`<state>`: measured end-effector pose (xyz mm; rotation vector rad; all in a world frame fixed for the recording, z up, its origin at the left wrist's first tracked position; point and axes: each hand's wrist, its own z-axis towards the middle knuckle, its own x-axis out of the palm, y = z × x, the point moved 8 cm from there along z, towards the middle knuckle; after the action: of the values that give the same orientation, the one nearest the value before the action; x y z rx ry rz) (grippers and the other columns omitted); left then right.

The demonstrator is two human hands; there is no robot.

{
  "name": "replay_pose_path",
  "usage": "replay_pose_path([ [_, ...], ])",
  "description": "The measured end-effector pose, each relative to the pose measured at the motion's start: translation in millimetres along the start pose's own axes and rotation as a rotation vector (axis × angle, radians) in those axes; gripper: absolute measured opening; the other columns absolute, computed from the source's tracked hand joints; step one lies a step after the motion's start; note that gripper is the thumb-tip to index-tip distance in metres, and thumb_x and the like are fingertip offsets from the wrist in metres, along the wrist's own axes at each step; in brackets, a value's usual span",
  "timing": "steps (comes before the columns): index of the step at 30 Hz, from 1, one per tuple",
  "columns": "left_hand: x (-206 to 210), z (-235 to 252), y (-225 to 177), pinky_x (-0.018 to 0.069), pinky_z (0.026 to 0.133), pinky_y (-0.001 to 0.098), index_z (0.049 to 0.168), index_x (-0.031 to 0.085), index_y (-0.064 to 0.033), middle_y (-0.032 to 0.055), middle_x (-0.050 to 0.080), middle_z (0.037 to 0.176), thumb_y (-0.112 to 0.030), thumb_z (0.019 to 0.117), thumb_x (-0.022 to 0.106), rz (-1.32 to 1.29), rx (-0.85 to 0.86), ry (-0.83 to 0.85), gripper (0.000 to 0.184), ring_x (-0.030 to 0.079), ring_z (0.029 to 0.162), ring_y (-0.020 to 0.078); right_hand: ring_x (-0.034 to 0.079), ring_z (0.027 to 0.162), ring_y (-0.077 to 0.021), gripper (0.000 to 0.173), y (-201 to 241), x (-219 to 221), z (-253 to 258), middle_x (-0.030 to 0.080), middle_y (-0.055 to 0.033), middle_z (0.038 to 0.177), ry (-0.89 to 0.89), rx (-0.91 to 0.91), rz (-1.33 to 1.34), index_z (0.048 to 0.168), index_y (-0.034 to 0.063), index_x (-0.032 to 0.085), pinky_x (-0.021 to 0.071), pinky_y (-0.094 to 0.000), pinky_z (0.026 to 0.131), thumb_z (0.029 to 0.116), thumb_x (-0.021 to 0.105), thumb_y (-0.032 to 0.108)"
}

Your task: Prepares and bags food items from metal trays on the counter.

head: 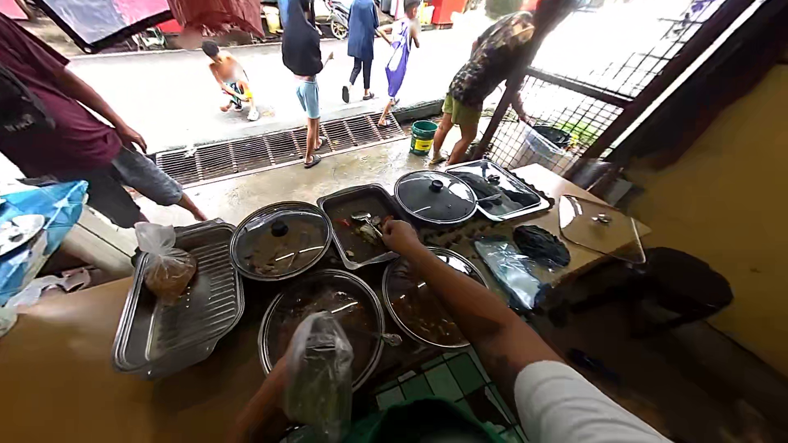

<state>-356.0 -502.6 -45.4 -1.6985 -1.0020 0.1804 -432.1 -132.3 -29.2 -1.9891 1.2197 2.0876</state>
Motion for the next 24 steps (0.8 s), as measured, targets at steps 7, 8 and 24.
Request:
replay_pose_path([
  [7, -49.4, 2.8, -38.5, 0.0615, 0.082, 0.0255, 0.118, 0.063, -0.0205, -0.0079, 0.075, 0.102, -0.040, 0.1078, 0.042, -0.267, 0.447, -0.203, 0.030, 0.071, 0.095, 0.0037, 0.062, 0.121, -0.0433, 0.037, -13.1, 36.8, 43.9, 0.064, -0.0263, 0.130, 0.156, 0.273, -0.298, 0.121, -0.0056, 0.065, 0.0503, -0.0657, 0.096, 0.0951, 0.065, 0.020],
  [8, -54.1, 4.9, -42.5, 0.0615, 0.083, 0.0257, 0.120, 0.062, -0.0196, -0.0072, 0.075, 0.103, -0.043, 0.1076, 0.042, -0.267, 0.471, -0.221, 0.033, 0.071, 0.096, 0.0041, 0.063, 0.121, -0.0433, 0.036, -13.0, 40.7, 46.7, 0.064, -0.0262, 0.130, 0.165, 0.289, -0.338, 0.121, -0.0057, 0.065, 0.0510, -0.0657, 0.095, 0.0945, 0.065, 0.019],
  [24, -48.5, 55.5, -63.8, 0.0619, 0.085, 0.0327, 0.129, 0.055, -0.0092, 0.0024, 0.071, 0.109, -0.031, 0.1083, 0.037, -0.291, 0.618, -0.278, 0.035, 0.070, 0.100, 0.0122, 0.065, 0.115, -0.0450, 0.031, 17.4, -41.5, 56.9, 0.068, -0.0256, 0.120, 0.015, 0.163, -0.414, 0.122, 0.0023, 0.065, 0.0519, -0.0671, 0.089, 0.0926, 0.064, 0.012],
])
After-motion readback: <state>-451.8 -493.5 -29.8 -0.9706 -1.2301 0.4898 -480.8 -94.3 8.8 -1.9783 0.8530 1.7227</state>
